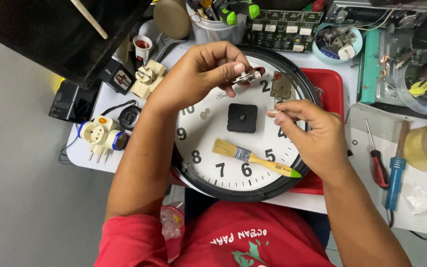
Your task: Reassembling the internal gear mechanism and electronic components of a wall clock on a repair bench.
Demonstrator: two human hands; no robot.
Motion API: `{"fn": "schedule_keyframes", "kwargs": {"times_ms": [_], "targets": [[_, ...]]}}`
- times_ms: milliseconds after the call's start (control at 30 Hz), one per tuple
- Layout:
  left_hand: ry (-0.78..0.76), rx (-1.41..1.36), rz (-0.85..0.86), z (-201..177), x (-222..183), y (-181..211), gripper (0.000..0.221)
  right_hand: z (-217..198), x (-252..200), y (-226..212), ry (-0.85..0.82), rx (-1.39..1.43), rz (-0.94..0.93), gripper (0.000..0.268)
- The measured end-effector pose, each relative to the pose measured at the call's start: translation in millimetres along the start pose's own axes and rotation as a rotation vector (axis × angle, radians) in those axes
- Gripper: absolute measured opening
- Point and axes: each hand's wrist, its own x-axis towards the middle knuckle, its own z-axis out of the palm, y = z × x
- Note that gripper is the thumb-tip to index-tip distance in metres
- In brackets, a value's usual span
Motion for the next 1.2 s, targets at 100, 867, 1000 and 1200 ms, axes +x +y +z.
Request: {"fn": "schedule_keyframes", "kwargs": {"times_ms": [100,867,1000,1200], "targets": [[0.021,-0.047,-0.016,-3.5,-0.3,-2.0,0.013,2.4,7.6,-8.4,-0.006,-0.105,-0.119,0.015],[0.150,-0.163,-0.035,-37.8,-28.8,-17.3,0.022,9.2,35.6,-10.2,-0.158,-0.249,-0.275,0.009],[0.156,-0.231,-0.054,-42.7,-26.2,-21.2,0.020,12.4,33.1,-11.0,-0.118,-0.254,-0.296,0.008],[0.156,-0.196,-0.067,-43.0,-22.8,-25.4,0.020,14.4,33.8,-8.4,-0.099,-0.291,-0.361,0.009]]}}
